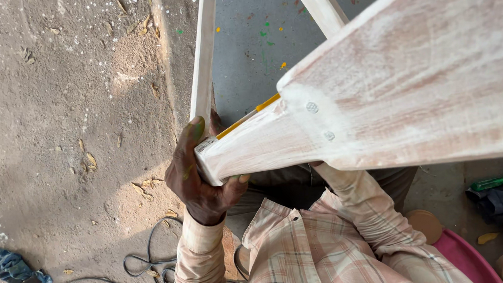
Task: The person paints a white wooden chair frame with yellow paint using a brush. They dip the brush into a paint can and apply the paint to the legs and crossbars of the chair, repositioning the frame to reach different sections.
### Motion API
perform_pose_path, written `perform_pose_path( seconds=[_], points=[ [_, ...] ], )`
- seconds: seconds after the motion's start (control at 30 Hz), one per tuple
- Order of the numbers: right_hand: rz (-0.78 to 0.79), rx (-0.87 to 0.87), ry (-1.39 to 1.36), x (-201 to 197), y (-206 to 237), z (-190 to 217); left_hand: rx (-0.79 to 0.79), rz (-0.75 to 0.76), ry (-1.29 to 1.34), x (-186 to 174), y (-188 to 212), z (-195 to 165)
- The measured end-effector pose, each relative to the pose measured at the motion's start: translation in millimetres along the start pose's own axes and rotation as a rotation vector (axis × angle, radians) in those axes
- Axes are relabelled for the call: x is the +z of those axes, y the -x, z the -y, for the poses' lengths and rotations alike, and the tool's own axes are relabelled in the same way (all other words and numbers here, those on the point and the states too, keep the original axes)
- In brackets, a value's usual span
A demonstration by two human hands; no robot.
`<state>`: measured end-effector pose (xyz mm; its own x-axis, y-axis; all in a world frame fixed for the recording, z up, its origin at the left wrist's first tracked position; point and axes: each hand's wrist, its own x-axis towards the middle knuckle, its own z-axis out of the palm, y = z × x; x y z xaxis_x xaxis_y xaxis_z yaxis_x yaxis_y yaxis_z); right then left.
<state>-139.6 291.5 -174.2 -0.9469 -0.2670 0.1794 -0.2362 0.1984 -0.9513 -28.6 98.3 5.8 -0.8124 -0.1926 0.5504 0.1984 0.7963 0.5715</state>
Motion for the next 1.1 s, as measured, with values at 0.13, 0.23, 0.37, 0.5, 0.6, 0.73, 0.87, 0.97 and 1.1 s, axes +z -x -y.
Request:
perform_pose_path(
  seconds=[0.13, 0.23, 0.37, 0.5, 0.6, 0.73, 0.87, 0.97, 1.1],
  points=[
    [-0.065, 0.130, -0.074, -25, -14, -11, 0.033, -0.015, -0.026, 1, 0, 0],
    [-0.113, 0.203, -0.085, -39, -13, -20, 0.015, -0.015, -0.040, 1, 0, -1],
    [-0.096, 0.180, -0.079, -39, -7, -23, 0.021, -0.020, -0.013, 3, -2, -2],
    [-0.041, 0.130, -0.046, -25, -23, -18, -0.001, -0.003, 0.017, 2, -1, -1],
    [-0.011, 0.062, -0.004, -3, -24, -7, 0.002, -0.015, -0.011, 2, 1, 0],
    [-0.010, 0.026, -0.025, 1, -9, 2, 0.056, -0.031, -0.042, 2, 3, 4],
    [-0.086, 0.184, -0.086, -34, -23, -10, 0.102, -0.059, -0.028, 4, 3, 7],
    [-0.089, 0.180, -0.063, -33, -20, -11, 0.066, -0.042, -0.011, 4, 3, 8],
    [-0.031, 0.098, -0.044, -13, 2, -2, 0.130, -0.073, -0.024, 4, 2, 9]
  ],
)
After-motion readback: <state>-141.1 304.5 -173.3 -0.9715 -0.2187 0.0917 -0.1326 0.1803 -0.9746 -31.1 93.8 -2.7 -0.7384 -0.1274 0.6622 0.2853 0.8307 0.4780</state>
